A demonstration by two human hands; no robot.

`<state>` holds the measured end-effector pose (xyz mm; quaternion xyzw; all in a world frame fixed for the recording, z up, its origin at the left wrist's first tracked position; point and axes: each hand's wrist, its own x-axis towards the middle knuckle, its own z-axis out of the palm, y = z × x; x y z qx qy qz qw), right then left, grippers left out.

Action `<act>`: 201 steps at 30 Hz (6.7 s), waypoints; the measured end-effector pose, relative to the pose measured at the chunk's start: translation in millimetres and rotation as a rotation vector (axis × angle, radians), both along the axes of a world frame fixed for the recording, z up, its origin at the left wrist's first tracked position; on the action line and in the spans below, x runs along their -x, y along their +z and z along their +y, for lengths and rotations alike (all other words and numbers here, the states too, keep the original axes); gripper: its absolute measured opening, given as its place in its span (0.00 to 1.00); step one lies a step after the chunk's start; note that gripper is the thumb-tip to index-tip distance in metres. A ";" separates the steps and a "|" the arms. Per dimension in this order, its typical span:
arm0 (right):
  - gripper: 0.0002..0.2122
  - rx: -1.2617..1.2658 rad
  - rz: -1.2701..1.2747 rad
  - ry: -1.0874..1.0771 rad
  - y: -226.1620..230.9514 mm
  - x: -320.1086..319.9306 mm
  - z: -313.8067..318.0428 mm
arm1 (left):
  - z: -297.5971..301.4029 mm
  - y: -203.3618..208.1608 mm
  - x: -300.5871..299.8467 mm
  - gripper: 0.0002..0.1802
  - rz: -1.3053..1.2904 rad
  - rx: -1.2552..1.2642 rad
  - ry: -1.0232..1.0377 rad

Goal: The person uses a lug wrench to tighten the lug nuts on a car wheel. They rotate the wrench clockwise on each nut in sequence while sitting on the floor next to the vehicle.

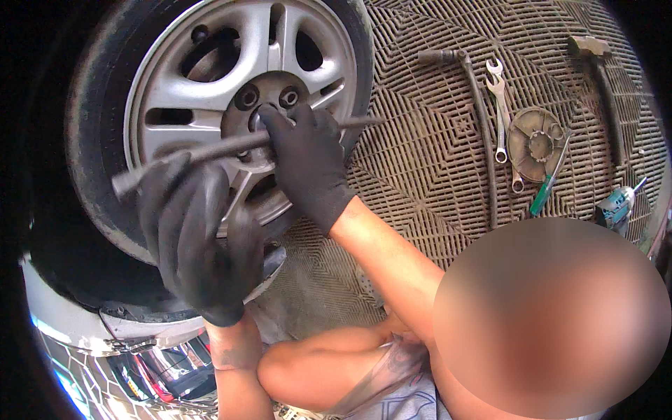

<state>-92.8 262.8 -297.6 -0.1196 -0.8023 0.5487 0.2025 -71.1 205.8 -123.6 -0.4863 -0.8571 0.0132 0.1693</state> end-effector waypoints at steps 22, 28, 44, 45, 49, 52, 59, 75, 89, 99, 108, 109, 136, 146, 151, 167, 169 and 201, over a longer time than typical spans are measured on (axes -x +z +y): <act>0.26 0.540 0.002 0.076 -20.8 3.1 11.8 | -82.4 -159.8 -3.9 0.17 -0.758 0.129 0.383; 0.28 0.531 -0.120 0.025 11.4 7.5 -2.6 | -95.8 -139.5 1.2 0.14 -0.625 0.336 0.303; 0.27 -0.295 0.247 0.126 -7.7 7.7 7.3 | -43.1 -37.4 16.3 0.22 -0.449 0.262 0.549; 0.29 -0.313 0.251 0.154 -4.2 7.2 9.5 | -53.7 -46.6 14.2 0.23 -0.541 0.267 0.648; 0.25 -0.269 0.189 0.247 10.5 -4.0 19.8 | -74.6 -94.0 7.2 0.26 -0.524 0.159 0.607; 0.24 0.597 0.309 0.434 -12.1 -5.2 44.6 | -66.6 -112.1 1.3 0.24 -0.716 -0.123 0.561; 0.27 0.958 0.032 0.232 -36.9 5.9 15.4 | -95.4 -203.3 16.8 0.25 -1.043 -0.590 0.483; 0.14 -0.255 0.229 0.150 -4.8 -6.5 21.7 | -39.3 -60.3 -3.5 0.24 -0.166 0.067 0.363; 0.26 1.015 0.011 0.238 -23.4 -2.4 12.5 | -66.9 -141.7 6.0 0.19 -0.896 -0.204 0.565; 0.23 -0.056 0.017 0.132 -0.9 -1.1 11.7 | -23.0 -19.8 -1.0 0.22 0.051 0.009 -0.126; 0.24 0.921 0.403 0.092 4.0 -14.3 40.9 | -70.6 -92.5 -3.9 0.17 -0.089 0.137 0.455; 0.18 1.078 0.287 -0.038 9.9 -21.9 41.2 | -74.6 -105.6 -5.4 0.16 -0.125 0.095 0.482; 0.22 1.438 0.136 0.002 -15.9 -8.7 28.4 | -65.0 -153.2 -34.3 0.28 0.155 0.185 0.559; 0.21 1.315 0.013 0.275 -26.9 -2.0 5.0 | -66.0 -137.5 -23.5 0.24 -0.218 -0.088 0.395; 0.22 0.774 0.024 0.211 -8.9 8.7 12.2 | -69.7 -116.2 -39.6 0.25 -0.128 -0.261 0.149; 0.16 -0.226 0.438 0.111 -10.8 3.5 29.4 | -77.0 -135.7 -10.3 0.20 -0.543 -0.180 0.582; 0.18 0.022 0.438 0.062 -13.2 -10.9 38.1 | -87.2 -148.7 -11.5 0.19 -0.612 -0.115 0.596; 0.06 -0.012 0.130 -0.042 9.5 29.7 -12.7 | -149.9 -300.6 -52.7 0.10 -0.734 -0.063 -0.092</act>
